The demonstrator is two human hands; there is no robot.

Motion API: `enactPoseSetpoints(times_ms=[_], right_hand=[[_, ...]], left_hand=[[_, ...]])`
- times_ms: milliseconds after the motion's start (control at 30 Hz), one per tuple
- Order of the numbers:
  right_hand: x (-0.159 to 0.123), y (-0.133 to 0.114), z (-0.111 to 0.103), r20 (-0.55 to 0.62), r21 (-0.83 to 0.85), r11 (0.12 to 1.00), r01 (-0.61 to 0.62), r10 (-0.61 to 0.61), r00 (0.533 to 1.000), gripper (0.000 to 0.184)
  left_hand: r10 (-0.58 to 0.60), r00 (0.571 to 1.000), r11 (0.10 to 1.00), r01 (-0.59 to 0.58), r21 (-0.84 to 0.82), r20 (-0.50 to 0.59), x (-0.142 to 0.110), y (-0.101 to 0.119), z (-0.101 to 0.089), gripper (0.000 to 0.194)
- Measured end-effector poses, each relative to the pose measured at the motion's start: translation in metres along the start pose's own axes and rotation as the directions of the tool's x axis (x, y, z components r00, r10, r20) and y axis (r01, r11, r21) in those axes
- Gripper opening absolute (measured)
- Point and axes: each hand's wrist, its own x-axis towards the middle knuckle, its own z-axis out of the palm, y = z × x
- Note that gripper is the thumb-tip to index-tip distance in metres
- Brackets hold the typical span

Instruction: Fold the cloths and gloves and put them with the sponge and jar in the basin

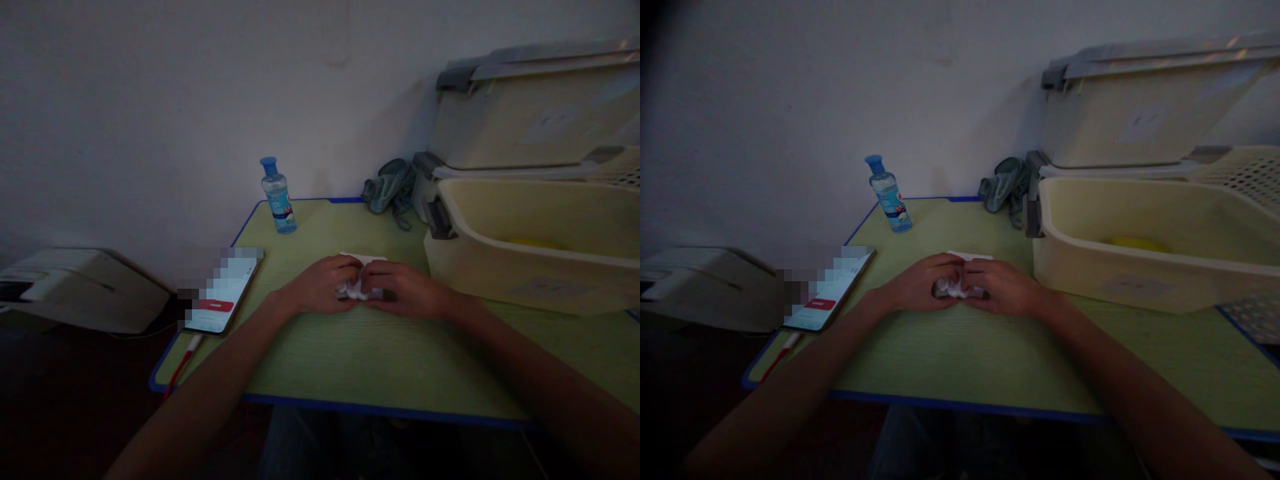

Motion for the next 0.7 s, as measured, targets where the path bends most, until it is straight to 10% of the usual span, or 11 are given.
enactPoseSetpoints(times_ms=[700], right_hand=[[-0.002,-0.001,-0.011,0.082,-0.002,0.998,-0.066,0.066,0.994,0.01]], left_hand=[[-0.013,1.0,1.0,0.013,-0.003,0.015,0.0,0.0,-0.001,0.019]])
